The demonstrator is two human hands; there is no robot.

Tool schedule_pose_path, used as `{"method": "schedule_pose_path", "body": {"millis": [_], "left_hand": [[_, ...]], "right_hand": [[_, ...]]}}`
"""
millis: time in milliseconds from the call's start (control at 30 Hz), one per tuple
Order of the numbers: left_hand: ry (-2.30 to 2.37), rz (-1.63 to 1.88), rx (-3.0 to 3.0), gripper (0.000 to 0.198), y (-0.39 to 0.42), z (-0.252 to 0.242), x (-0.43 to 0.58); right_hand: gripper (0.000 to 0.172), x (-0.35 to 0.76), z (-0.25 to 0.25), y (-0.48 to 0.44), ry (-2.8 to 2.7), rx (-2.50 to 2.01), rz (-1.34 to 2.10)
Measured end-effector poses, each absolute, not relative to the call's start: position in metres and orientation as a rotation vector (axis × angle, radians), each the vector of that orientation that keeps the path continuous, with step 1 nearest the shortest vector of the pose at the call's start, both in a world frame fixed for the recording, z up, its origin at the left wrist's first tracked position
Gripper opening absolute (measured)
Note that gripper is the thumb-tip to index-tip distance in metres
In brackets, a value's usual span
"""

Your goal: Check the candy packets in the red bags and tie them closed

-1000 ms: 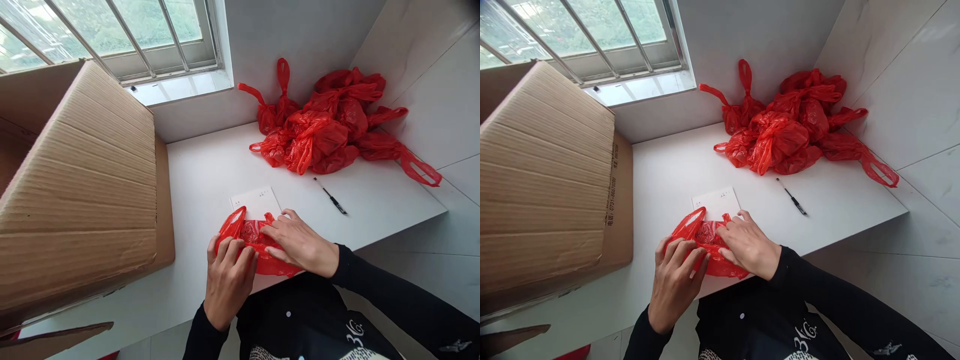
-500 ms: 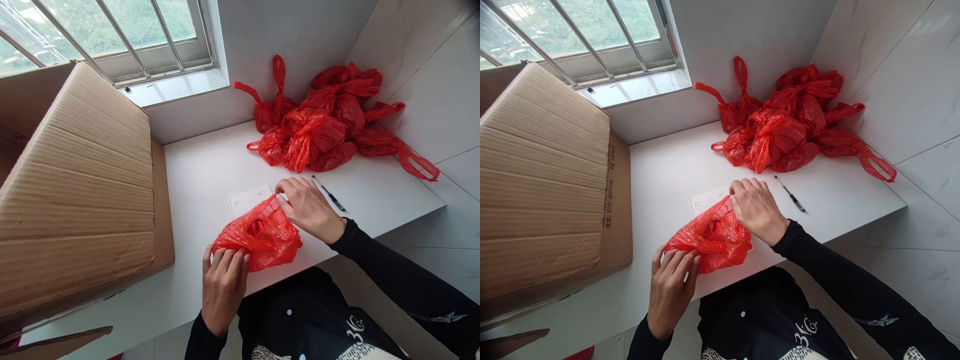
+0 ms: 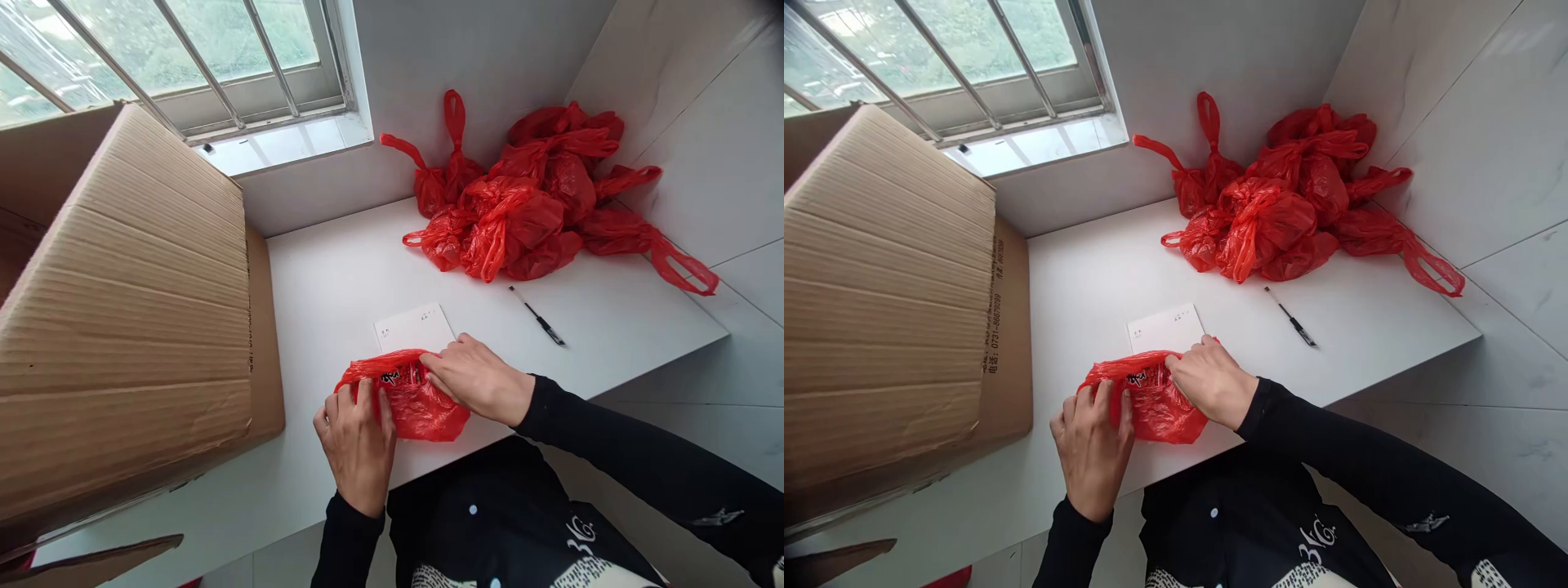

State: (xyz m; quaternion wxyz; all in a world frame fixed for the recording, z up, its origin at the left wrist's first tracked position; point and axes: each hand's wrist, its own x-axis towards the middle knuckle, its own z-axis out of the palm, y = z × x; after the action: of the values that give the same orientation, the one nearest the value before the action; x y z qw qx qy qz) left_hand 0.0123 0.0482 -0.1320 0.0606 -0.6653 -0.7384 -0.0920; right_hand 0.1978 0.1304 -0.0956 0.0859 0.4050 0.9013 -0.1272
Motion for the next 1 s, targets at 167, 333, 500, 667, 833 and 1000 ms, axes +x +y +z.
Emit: {"method": "schedule_pose_path", "body": {"millis": [167,333,500,667,833,1000], "left_hand": [[-2.210,-0.378,-2.109,0.020,0.047,-0.132,0.011],[-2.213,-0.185,-2.135,0.036,0.048,-0.135,0.011],[-2.237,-0.234,-2.163,0.038,0.056,-0.141,0.004],[-2.281,-0.374,-2.080,0.038,0.071,-0.151,-0.004],[-2.314,-0.445,-1.997,0.041,0.077,-0.157,-0.003],[-2.240,-0.650,-2.153,0.024,0.065,-0.156,0.001]], "right_hand": [[0.017,0.179,-0.098,0.120,2.912,1.175,-0.341],[0.014,0.166,-0.115,0.116,2.858,1.176,-0.377],[0.020,0.173,-0.122,0.114,2.959,1.229,-0.376],[0.017,0.183,-0.121,0.111,2.856,1.184,-0.417],[0.013,0.180,-0.124,0.110,2.829,1.223,-0.394],[0.012,0.174,-0.131,0.112,2.843,1.229,-0.391]]}}
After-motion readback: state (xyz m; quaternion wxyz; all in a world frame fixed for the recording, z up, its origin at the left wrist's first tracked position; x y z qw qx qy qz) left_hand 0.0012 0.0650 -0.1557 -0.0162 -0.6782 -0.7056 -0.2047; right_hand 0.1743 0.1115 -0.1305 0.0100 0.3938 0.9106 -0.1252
